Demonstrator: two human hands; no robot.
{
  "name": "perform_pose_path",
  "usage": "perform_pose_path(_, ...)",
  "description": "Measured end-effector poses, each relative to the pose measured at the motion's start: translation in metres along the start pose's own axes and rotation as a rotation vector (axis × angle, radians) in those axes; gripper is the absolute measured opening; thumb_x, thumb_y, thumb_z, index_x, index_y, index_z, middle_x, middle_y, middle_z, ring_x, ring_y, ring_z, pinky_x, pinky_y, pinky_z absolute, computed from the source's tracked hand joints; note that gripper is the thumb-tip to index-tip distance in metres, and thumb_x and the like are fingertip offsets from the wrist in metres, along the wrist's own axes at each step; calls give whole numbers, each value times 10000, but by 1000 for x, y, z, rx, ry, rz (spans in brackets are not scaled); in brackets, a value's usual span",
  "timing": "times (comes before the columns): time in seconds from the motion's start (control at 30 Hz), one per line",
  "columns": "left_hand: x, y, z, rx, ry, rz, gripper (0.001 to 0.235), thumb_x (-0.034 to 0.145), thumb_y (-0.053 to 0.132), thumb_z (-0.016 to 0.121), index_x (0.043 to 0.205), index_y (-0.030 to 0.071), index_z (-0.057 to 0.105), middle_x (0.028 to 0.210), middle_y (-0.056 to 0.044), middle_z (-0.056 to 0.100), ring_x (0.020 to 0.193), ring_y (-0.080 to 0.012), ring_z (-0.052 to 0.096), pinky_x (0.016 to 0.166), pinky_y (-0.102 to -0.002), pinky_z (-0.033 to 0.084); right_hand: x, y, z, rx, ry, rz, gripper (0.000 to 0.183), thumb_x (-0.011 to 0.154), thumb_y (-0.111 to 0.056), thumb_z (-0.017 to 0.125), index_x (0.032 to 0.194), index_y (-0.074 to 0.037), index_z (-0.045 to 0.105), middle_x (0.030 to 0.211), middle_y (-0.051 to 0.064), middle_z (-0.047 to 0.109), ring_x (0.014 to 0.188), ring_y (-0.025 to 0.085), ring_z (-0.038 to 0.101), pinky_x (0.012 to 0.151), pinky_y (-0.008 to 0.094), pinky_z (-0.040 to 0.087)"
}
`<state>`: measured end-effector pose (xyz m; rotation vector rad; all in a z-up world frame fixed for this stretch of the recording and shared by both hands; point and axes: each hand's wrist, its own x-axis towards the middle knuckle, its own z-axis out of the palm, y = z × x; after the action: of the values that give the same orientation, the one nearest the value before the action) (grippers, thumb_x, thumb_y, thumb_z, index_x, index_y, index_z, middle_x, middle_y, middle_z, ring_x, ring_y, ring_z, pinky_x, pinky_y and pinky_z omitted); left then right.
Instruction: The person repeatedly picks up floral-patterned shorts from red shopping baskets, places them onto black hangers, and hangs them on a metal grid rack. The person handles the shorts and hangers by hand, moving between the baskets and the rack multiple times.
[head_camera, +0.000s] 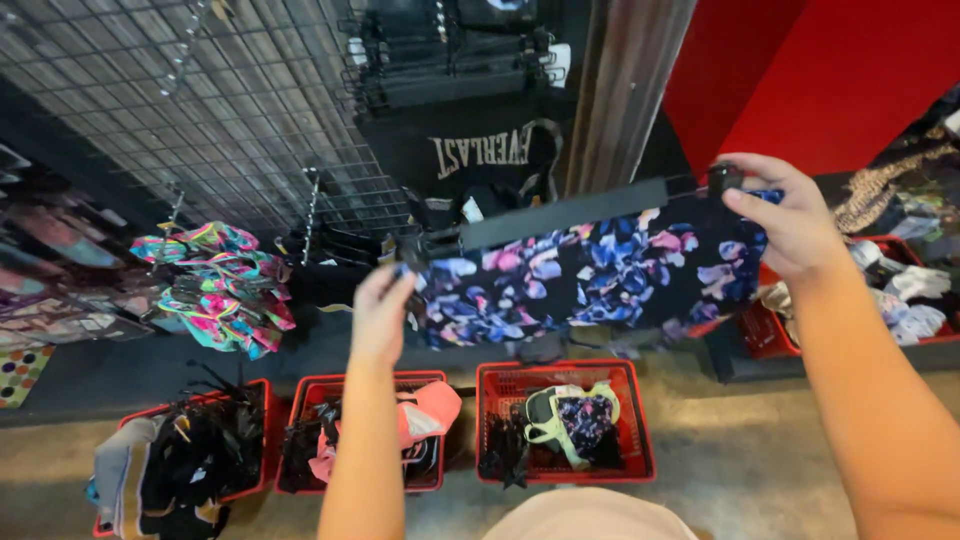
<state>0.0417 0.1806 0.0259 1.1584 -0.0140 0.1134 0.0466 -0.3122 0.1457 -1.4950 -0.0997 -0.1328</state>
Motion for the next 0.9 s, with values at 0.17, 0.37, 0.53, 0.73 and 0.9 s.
perform_pose_path(0.17, 13, 101, 55, 291, -21, 222, 307, 924, 62, 671, 1213, -39, 658, 1052, -54, 685, 920, -123, 583, 888, -241, 474, 30, 15, -7, 198, 0, -72, 456, 959, -47, 637, 1410, -108, 616, 1098, -9, 672, 922, 50, 633, 857, 149, 506)
perform_pose_path(0.37, 45, 147, 68, 396, 65, 357, 337, 917, 87, 719, 1215, -58, 657, 971, -51, 689, 798, -93, 571, 703, -203, 469, 70, -8, 0, 124, -34, -167, 456, 963, -60, 631, 1415, -114, 607, 1038, -53, 621, 898, 11, 566, 870, 114, 447)
perform_pose_path(0.53, 64, 156, 69, 405, 79, 404, 278, 925, 100, 710, 1168, -35, 683, 946, -25, 679, 822, -91, 570, 776, -213, 479, 98, -36, 9, 171, -127, -206, 493, 949, 8, 573, 1435, -71, 552, 1234, 125, 676, 1069, 167, 670, 947, 219, 527)
perform_pose_path(0.73, 83, 168, 80, 414, 144, 403, 336, 907, 124, 723, 1192, -49, 680, 975, -50, 704, 836, -108, 601, 784, -223, 497, 131, -62, 12, 168, -143, -180, 487, 952, 20, 562, 1433, -60, 551, 1217, 143, 680, 1036, 180, 664, 920, 243, 524)
perform_pose_path(0.9, 106, 195, 100, 374, 116, 435, 312, 921, 92, 706, 1197, -52, 698, 989, -54, 720, 834, -99, 607, 766, -213, 494, 174, -91, 10, 158, -193, -248, 451, 964, 13, 565, 1410, -49, 561, 1191, 167, 682, 1029, 216, 672, 884, 288, 543)
